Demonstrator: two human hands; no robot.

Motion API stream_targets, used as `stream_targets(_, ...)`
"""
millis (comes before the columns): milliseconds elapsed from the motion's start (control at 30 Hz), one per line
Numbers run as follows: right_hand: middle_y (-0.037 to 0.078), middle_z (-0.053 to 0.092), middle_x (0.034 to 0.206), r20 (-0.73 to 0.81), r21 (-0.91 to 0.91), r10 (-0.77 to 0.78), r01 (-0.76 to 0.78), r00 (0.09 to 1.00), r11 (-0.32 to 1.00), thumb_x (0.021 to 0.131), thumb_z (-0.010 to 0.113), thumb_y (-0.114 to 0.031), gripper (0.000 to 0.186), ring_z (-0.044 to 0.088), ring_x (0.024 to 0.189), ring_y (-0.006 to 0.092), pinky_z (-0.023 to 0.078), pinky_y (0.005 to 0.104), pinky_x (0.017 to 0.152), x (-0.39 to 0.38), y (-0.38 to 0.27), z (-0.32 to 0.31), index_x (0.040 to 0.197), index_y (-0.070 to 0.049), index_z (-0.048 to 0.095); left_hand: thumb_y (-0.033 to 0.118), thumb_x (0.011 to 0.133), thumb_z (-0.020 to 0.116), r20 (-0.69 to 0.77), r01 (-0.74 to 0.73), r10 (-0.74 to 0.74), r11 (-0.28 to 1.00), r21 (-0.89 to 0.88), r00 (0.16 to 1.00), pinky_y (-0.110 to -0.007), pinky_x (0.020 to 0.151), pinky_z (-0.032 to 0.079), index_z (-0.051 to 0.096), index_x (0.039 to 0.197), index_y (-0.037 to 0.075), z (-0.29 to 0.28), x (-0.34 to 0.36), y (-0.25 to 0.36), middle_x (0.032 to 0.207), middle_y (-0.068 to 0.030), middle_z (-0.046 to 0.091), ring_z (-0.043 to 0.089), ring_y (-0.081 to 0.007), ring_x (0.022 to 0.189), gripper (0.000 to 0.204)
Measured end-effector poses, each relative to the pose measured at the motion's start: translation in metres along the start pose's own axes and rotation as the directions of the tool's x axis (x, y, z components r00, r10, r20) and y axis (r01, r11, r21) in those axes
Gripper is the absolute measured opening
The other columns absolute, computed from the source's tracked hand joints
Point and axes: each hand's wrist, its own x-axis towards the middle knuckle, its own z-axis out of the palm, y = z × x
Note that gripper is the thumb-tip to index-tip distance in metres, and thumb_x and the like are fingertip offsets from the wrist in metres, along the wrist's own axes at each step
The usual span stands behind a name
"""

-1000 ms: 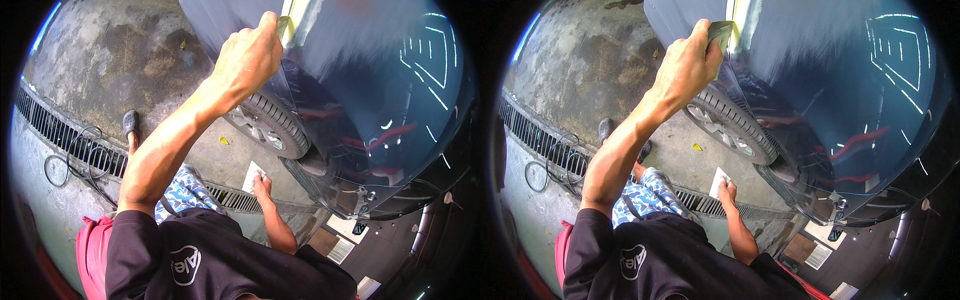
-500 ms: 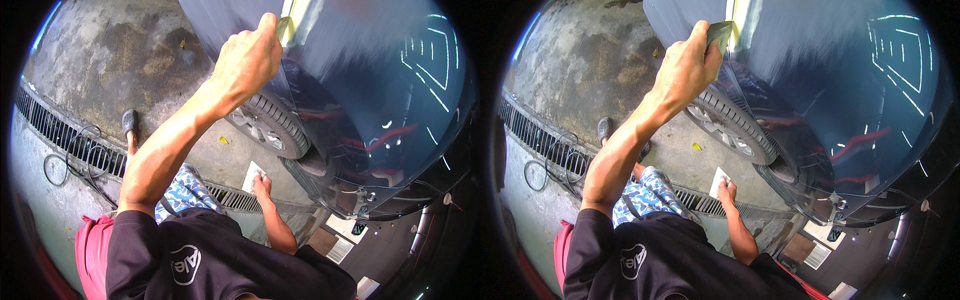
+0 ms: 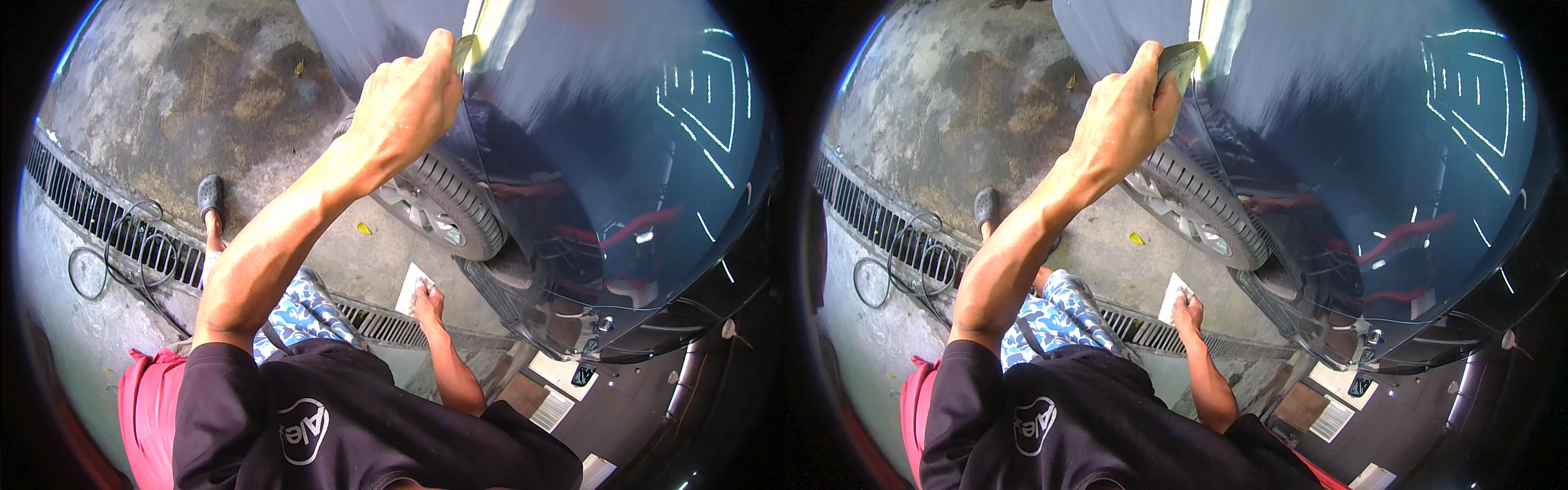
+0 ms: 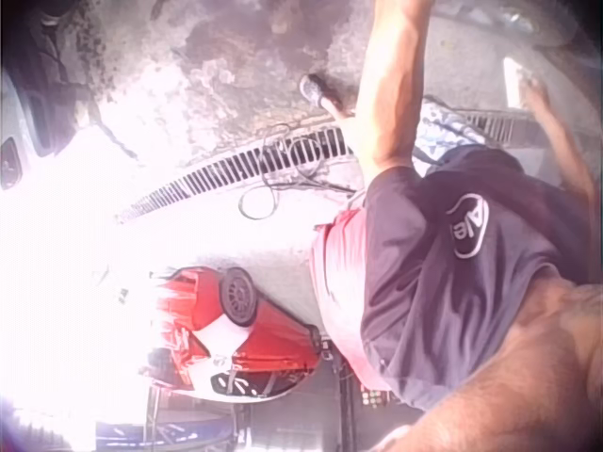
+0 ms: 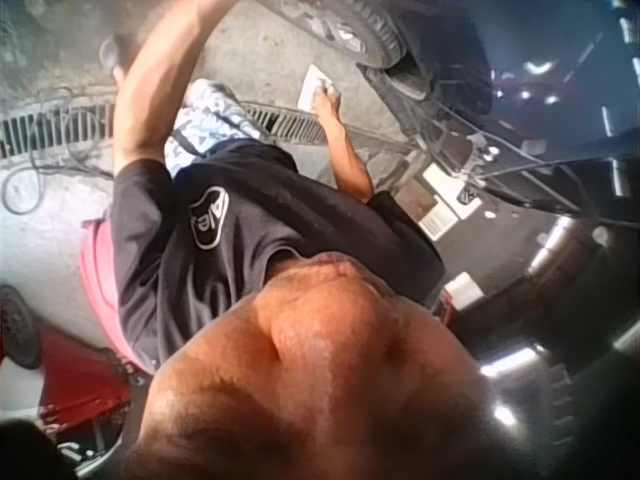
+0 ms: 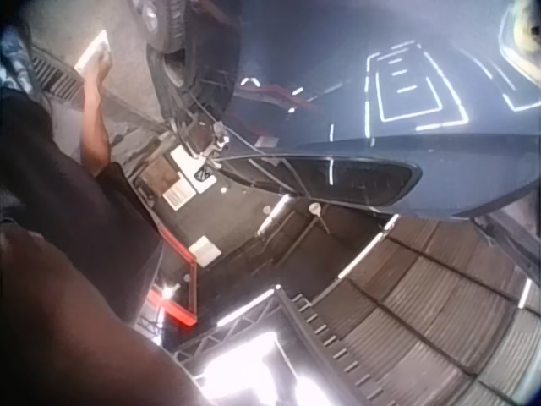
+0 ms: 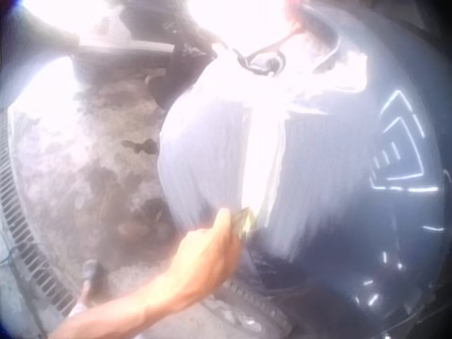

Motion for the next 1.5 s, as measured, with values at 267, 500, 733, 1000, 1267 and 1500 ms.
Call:
stream_targets(267,-0.003,0.065,0.084,-0.004,-0.017,-0.009,0.009,1.0,1.0,0.102,0.064,-0.022,0.023,0.057,0.068,0.0073,0.049,0.0281,0.06,0.004,0.01,-0.003,0.113,-0.003,0.071,0.013,0.101,0.057,0.007,0.019,-0.019,1.0,0.003,1.0,-0.049,0.059,0.054,0.049,0.112,-0.004,0.003,-0.003,-0.001,0.065,-0.0242,0.064,0.069,-0.0431,0.063,0.022)
stream_targets(500,-0.003,0.065,0.085,0.004,0.032,0.002,-0.002,1.0,0.999,0.102,0.063,-0.021,0.023,0.058,0.069,0.0076,0.049,0.0284,0.061,-0.004,-0.006,-0.006,0.114,-0.003,0.071,0.013,0.101,0.057,-0.003,0.024,-0.024,1.0,-0.008,1.0,-0.05,0.059,0.054,0.049,0.111,-0.003,0.005,-0.006,-0.001,0.065,-0.0245,0.064,0.069,-0.0441,0.064,0.021)
stream_targets(733,-0.003,0.066,0.087,-0.003,0.019,-0.032,0.032,0.999,0.999,0.101,0.064,-0.021,0.023,0.059,0.073,0.0077,0.05,0.0283,0.065,0.002,0.001,-0.008,0.115,-0.003,0.071,0.011,0.1,0.057,-0.004,0.021,-0.021,1.0,-0.017,1.0,-0.05,0.057,0.053,0.049,0.111,-0.003,0.007,-0.01,-0.002,0.064,-0.0244,0.063,0.069,-0.0435,0.063,0.02)
stream_targets(1000,-0.003,0.065,0.087,-0.035,-0.033,-0.052,0.051,0.998,0.998,0.102,0.064,-0.022,0.022,0.057,0.072,0.0073,0.048,0.0278,0.064,0.006,0.005,-0.008,0.112,-0.003,0.071,0.011,0.101,0.057,-0.007,0.014,-0.014,1.0,-0.021,1.0,-0.048,0.055,0.052,0.049,0.113,-0.004,0.01,-0.012,-0.003,0.063,-0.0238,0.062,0.069,-0.0421,0.061,0.021)
stream_targets(1267,-0.002,0.066,0.09,-0.012,0.002,-0.042,0.042,0.999,0.999,0.102,0.063,-0.022,0.025,0.058,0.076,0.0082,0.049,0.0284,0.069,0.0,-0.003,-0.01,0.115,-0.001,0.07,0.01,0.1,0.058,0.0,0.03,-0.03,0.999,-0.044,1.0,-0.048,0.055,0.053,0.049,0.112,-0.004,0.011,-0.015,-0.003,0.063,-0.0238,0.062,0.069,-0.042,0.061,0.02)
stream_targets(1500,0.003,0.071,0.099,0.004,-0.007,0.002,-0.002,1.0,1.0,0.101,0.064,-0.022,0.029,0.062,0.088,0.0125,0.052,0.0309,0.08,-0.008,-0.012,-0.011,0.118,0.001,0.069,0.009,0.1,0.059,0.0,0.039,-0.039,0.999,-0.038,0.999,-0.048,0.054,0.051,0.048,0.107,-0.002,0.016,-0.02,-0.004,0.063,-0.0238,0.061,0.068,-0.0429,0.061,0.017)
